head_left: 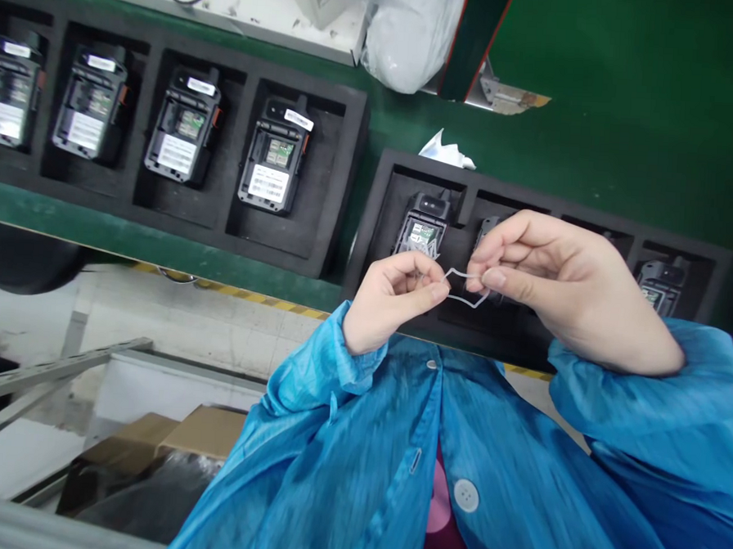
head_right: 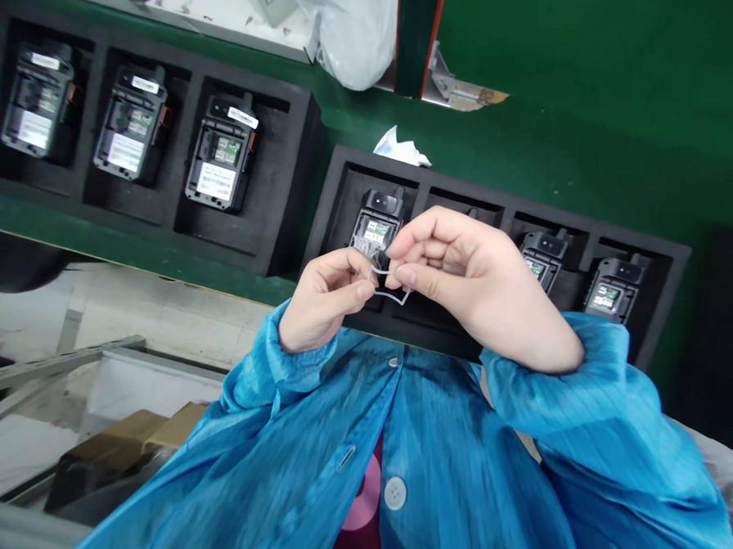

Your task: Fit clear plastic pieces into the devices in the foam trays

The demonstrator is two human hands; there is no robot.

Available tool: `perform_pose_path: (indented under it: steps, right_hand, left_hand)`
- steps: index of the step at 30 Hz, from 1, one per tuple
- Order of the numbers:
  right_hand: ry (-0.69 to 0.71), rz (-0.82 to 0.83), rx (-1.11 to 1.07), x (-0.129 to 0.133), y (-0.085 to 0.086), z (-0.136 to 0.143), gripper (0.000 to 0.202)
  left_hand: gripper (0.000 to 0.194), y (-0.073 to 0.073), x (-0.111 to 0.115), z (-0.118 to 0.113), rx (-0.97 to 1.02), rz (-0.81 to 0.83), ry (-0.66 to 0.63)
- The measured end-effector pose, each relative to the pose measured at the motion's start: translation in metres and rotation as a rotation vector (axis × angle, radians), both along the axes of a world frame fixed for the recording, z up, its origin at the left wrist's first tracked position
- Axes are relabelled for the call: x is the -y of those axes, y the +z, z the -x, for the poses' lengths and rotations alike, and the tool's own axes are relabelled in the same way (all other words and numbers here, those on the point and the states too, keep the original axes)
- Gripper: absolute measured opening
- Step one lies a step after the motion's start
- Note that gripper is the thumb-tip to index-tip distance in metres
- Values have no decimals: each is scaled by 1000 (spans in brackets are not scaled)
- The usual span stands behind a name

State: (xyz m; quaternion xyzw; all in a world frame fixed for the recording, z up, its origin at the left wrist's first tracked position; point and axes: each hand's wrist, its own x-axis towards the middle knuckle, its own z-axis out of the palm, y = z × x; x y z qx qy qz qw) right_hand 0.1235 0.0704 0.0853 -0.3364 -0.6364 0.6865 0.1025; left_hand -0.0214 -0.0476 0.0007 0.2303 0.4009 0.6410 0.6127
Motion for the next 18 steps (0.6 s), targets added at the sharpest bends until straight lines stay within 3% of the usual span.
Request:
perform_pose_path:
  steps: [10, 18]
  right_hand:
    - [165, 200, -10, -9, -4, -2, 18]
    - [102, 66, 61, -3, -1, -1, 29]
  left_hand:
    - [20, 1, 0, 3, 97, 25, -124]
    - [18, 1, 1, 6, 129, 35, -166]
